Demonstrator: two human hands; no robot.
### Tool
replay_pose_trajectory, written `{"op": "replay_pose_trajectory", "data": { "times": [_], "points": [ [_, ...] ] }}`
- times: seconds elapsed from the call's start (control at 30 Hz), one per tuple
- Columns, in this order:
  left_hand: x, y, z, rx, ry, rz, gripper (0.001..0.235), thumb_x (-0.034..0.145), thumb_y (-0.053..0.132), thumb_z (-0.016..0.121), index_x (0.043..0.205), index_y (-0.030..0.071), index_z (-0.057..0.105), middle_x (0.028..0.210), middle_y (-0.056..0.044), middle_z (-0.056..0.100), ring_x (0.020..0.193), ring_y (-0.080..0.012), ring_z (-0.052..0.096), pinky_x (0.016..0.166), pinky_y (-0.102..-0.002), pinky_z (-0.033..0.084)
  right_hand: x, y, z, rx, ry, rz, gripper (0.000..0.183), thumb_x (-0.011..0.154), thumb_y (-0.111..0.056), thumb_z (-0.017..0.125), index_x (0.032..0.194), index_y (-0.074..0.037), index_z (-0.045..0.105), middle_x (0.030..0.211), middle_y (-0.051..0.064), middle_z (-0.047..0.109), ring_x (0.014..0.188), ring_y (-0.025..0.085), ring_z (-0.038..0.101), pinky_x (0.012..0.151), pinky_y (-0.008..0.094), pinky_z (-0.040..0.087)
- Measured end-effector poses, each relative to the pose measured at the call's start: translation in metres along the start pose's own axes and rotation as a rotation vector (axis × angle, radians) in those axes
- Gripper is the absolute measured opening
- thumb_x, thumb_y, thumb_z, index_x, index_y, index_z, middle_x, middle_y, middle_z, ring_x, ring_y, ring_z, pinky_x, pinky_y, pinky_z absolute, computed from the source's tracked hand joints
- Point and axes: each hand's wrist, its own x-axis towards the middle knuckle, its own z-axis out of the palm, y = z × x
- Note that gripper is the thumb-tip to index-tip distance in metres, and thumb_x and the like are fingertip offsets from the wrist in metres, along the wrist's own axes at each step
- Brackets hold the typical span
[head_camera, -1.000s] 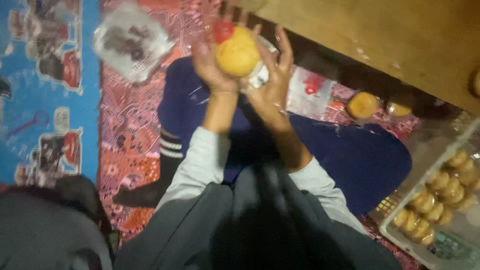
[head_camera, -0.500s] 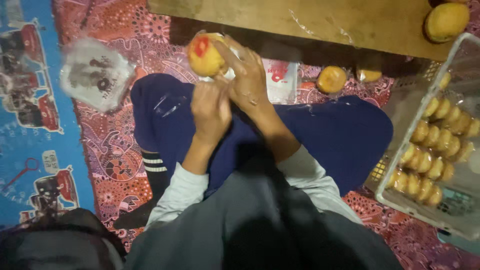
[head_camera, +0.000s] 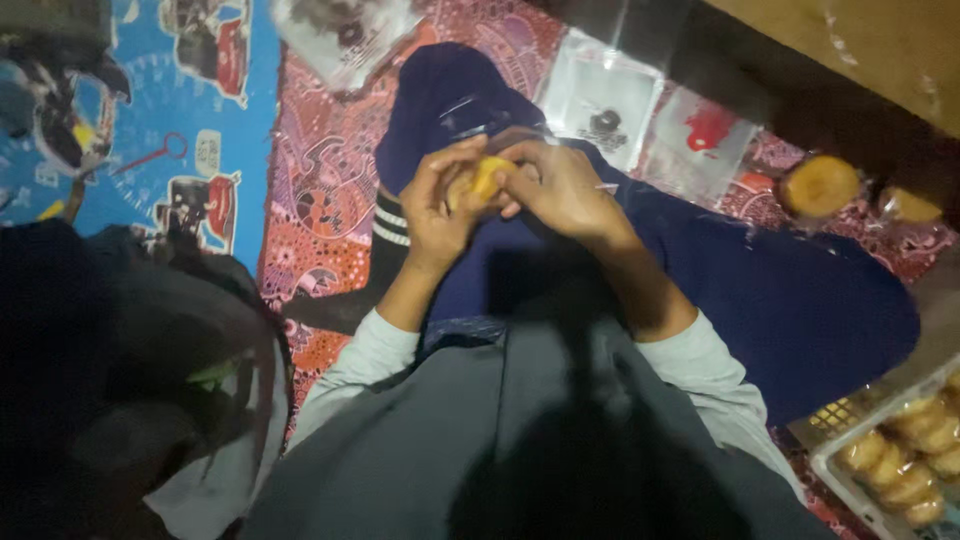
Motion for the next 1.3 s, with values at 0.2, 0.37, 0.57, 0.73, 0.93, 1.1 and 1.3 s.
{"op": "replay_pose_trajectory", "data": {
  "times": [0.2,0.37,0.57,0.73,0.93,1.1,1.3],
  "points": [
    [-0.012,-0.026,-0.007,0.150,0.256,-0.073,0.016,0.106,0.006,0.067,0.113,-0.007,0.072,0.110,-0.018,0.075,0.105,-0.0210,0.070,0.096,-0.033,0.057,0.003,-0.027,0.011,-0.419,0.107,-0.052,0.026,0.100,-0.030,0.072,0.103,-0.005,0.077,0.079,0.015,0.074,0.069,0.028,0.072,0.065,0.038,0.056],
    [0.012,-0.036,-0.011,-0.148,0.299,-0.112,0.017,0.107,0.008,0.064,0.113,-0.007,0.068,0.109,-0.018,0.077,0.102,-0.0220,0.076,0.095,-0.033,0.060,-0.007,-0.047,0.006,-0.754,0.304,-0.284,0.016,0.097,-0.027,0.079,0.097,-0.011,0.081,0.085,0.012,0.074,0.073,0.033,0.071,0.066,0.042,0.053],
    [0.012,-0.016,0.003,0.244,0.221,-0.121,0.022,0.103,0.008,0.066,0.119,-0.006,0.071,0.101,-0.014,0.079,0.093,-0.0185,0.074,0.085,-0.028,0.059,0.005,-0.049,0.010,-0.696,0.352,-0.803,0.029,0.098,-0.007,0.075,0.127,-0.006,0.071,0.119,0.013,0.073,0.108,0.031,0.072,0.092,0.040,0.059],
    [0.011,0.001,0.008,0.539,0.139,0.123,0.015,0.103,0.007,0.066,0.112,-0.003,0.073,0.107,-0.012,0.078,0.098,-0.0175,0.078,0.089,-0.029,0.062,0.020,-0.030,0.002,-0.576,0.269,-0.662,0.030,0.097,-0.003,0.077,0.126,-0.002,0.070,0.102,0.016,0.072,0.096,0.031,0.072,0.083,0.039,0.058],
    [0.017,0.018,0.021,0.163,0.381,0.050,0.016,0.106,0.003,0.065,0.119,-0.004,0.071,0.118,-0.017,0.075,0.106,-0.0228,0.073,0.099,-0.034,0.059,0.014,0.021,-0.030,-0.024,0.114,-0.138,0.036,0.093,-0.007,0.070,0.128,0.003,0.066,0.110,0.011,0.073,0.101,0.027,0.072,0.093,0.038,0.059],
    [-0.006,0.004,0.021,0.757,0.105,0.545,0.025,0.104,0.018,0.061,0.121,0.000,0.060,0.129,-0.023,0.061,0.127,-0.0396,0.056,0.112,-0.045,0.044,0.003,0.090,0.011,0.500,-0.036,-0.049,0.052,0.098,-0.014,0.065,0.144,0.005,0.048,0.129,0.010,0.065,0.122,0.024,0.062,0.108,0.036,0.049],
    [0.017,-0.044,-0.028,-0.401,0.291,-0.544,0.065,0.108,0.050,0.043,0.126,-0.006,0.070,0.123,-0.018,0.074,0.118,-0.0264,0.066,0.109,-0.039,0.046,0.021,0.090,0.023,0.356,0.050,-0.031,0.048,0.113,-0.026,0.045,0.150,0.003,0.053,0.125,0.010,0.064,0.109,0.019,0.056,0.093,0.031,0.043]
  ]
}}
